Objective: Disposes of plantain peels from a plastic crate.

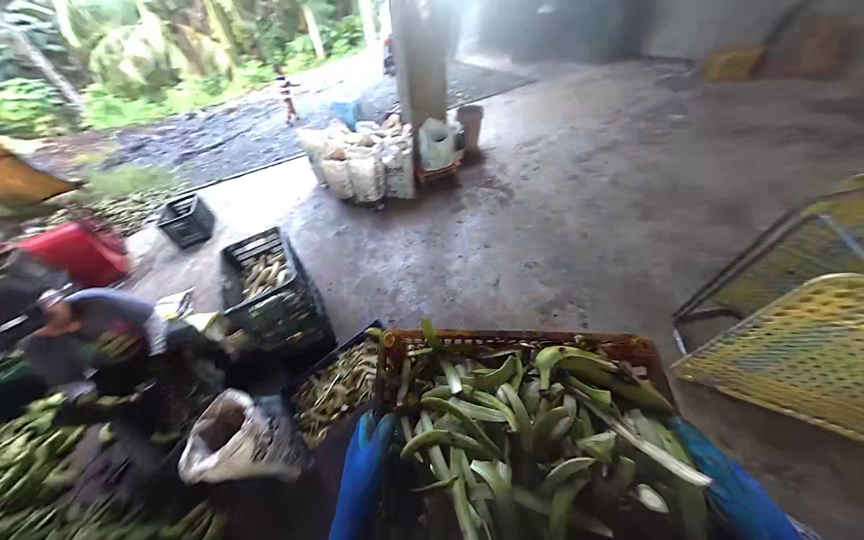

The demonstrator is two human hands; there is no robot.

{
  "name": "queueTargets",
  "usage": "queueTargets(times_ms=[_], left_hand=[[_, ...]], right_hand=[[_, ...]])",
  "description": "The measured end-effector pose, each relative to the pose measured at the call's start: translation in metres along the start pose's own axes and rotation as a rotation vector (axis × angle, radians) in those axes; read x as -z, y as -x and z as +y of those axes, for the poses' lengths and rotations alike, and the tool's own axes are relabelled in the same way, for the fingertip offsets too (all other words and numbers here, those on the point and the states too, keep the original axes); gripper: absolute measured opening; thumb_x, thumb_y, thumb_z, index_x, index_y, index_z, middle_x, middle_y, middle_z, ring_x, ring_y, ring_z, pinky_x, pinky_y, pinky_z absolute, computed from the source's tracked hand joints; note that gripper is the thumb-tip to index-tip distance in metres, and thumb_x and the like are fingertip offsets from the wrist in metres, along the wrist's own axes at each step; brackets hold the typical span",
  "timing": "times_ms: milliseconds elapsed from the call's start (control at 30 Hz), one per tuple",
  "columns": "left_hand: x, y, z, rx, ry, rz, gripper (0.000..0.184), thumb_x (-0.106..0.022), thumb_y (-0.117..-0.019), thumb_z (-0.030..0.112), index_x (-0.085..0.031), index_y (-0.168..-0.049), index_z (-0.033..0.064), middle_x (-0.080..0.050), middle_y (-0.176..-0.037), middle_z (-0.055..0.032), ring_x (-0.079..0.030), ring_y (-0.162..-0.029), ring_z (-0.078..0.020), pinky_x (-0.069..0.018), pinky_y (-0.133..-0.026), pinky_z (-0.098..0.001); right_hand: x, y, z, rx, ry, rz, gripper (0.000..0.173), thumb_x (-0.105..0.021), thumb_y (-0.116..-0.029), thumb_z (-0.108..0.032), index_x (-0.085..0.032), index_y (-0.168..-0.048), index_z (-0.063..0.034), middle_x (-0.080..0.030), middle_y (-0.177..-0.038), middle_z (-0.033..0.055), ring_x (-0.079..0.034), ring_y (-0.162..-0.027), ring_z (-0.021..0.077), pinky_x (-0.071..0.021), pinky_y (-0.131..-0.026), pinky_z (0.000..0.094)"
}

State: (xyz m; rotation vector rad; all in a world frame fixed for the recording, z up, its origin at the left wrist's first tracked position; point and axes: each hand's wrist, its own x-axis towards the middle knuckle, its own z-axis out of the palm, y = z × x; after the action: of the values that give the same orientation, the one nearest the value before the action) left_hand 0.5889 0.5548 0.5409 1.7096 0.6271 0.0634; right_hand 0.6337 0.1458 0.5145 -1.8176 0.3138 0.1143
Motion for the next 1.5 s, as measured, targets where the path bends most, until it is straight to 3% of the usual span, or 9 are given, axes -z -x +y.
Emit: queueTargets(times_ms=[167,367,567,733,900,967,1167,1367,1500], left_hand=[[-0.077,-0.137,0.036,-0.013,0.036,-0.067,0.038,-0.060,-0.0969,0.031,-0.060,-0.120,0.0009,-0.063,-0.089,-0.0066,-0.061,-0.074,-0.0126,-0.0525,-0.066,-0.0313],[-0.128,-0.219,0.121,0.101,0.106,0.008,0.031,-0.056,-0.1004,0.029,-0.060,-0.111,0.0005,-0.060,-0.081,-0.0057,-0.057,-0.067,-0.0122,-0.0511,-0.059,-0.0304],[-0.126,-0.338,0.137,0.090,0.061,0.094,0.046,-0.053,-0.0993,0.035,-0.056,-0.129,-0.0004,-0.064,-0.092,-0.0088,-0.061,-0.078,-0.0158,-0.0541,-0.070,-0.0373],[-0.099,-0.479,0.146,0.071,0.115,0.173,0.046,-0.057,-0.0973,0.035,-0.058,-0.126,-0.0007,-0.063,-0.091,-0.0097,-0.060,-0.077,-0.0162,-0.0527,-0.068,-0.0365],[-0.040,-0.630,0.213,0.037,0.092,0.174,0.044,-0.059,-0.0967,0.039,-0.059,-0.118,0.0010,-0.064,-0.090,-0.0084,-0.062,-0.078,-0.0162,-0.0542,-0.069,-0.0369],[-0.019,-0.674,0.245,0.047,0.057,0.154,0.047,-0.058,-0.0986,0.039,-0.057,-0.125,-0.0006,-0.064,-0.097,-0.0116,-0.061,-0.083,-0.0180,-0.0524,-0.075,-0.0395],[0.034,-0.820,0.276,0.060,0.096,0.248,0.044,-0.059,-0.0972,0.038,-0.060,-0.125,0.0033,-0.066,-0.090,-0.0060,-0.062,-0.075,-0.0119,-0.0532,-0.066,-0.0309],[0.087,-0.969,0.285,0.116,0.151,0.444,0.049,-0.060,-0.0971,0.041,-0.058,-0.127,0.0018,-0.064,-0.095,-0.0088,-0.061,-0.080,-0.0143,-0.0528,-0.072,-0.0351],[0.132,-1.023,0.311,0.151,0.244,0.652,0.049,-0.061,-0.0971,0.040,-0.060,-0.128,0.0019,-0.067,-0.102,-0.0080,-0.064,-0.087,-0.0127,-0.0560,-0.077,-0.0327]], right_hand=[[-0.002,-0.144,-0.018,-0.005,-0.040,0.028,0.055,-0.035,-0.1096,-0.040,-0.052,-0.144,-0.0011,-0.060,-0.139,0.0138,-0.058,-0.125,0.0116,-0.0468,-0.108,0.0329],[0.005,-0.300,-0.074,0.065,0.099,-0.063,0.057,-0.036,-0.1074,-0.052,-0.062,-0.134,-0.0081,-0.067,-0.127,0.0098,-0.064,-0.117,0.0144,-0.0514,-0.102,0.0384],[-0.069,-0.439,-0.130,0.026,0.079,-0.098,0.059,-0.037,-0.1052,-0.057,-0.065,-0.131,-0.0112,-0.069,-0.124,0.0077,-0.065,-0.114,0.0150,-0.0532,-0.099,0.0404],[-0.178,-0.541,-0.228,0.008,0.182,-0.136,0.057,-0.037,-0.1082,-0.048,-0.064,-0.129,-0.0032,-0.067,-0.122,0.0149,-0.063,-0.113,0.0191,-0.0498,-0.099,0.0438],[-0.283,-0.650,-0.281,0.059,0.111,-0.199,0.057,-0.035,-0.1083,-0.048,-0.061,-0.135,-0.0048,-0.067,-0.126,0.0130,-0.064,-0.115,0.0152,-0.0526,-0.100,0.0386],[-0.318,-0.681,-0.302,0.061,0.052,-0.201,0.057,-0.034,-0.1093,-0.044,-0.054,-0.143,-0.0018,-0.062,-0.136,0.0164,-0.060,-0.123,0.0175,-0.0493,-0.106,0.0392],[-0.448,-0.798,-0.365,0.013,0.042,-0.245,0.056,-0.035,-0.1077,-0.050,-0.062,-0.134,-0.0085,-0.069,-0.121,0.0095,-0.066,-0.109,0.0154,-0.0554,-0.095,0.0409],[-0.622,-0.969,-0.441,0.145,0.115,-0.475,0.055,-0.033,-0.1081,-0.047,-0.062,-0.134,-0.0080,-0.069,-0.121,0.0101,-0.066,-0.109,0.0145,-0.0552,-0.096,0.0400],[-0.744,-1.046,-0.521,0.227,0.210,-0.648,0.056,-0.032,-0.1074,-0.048,-0.065,-0.129,-0.0081,-0.070,-0.116,0.0104,-0.067,-0.106,0.0170,-0.0557,-0.093,0.0439]])
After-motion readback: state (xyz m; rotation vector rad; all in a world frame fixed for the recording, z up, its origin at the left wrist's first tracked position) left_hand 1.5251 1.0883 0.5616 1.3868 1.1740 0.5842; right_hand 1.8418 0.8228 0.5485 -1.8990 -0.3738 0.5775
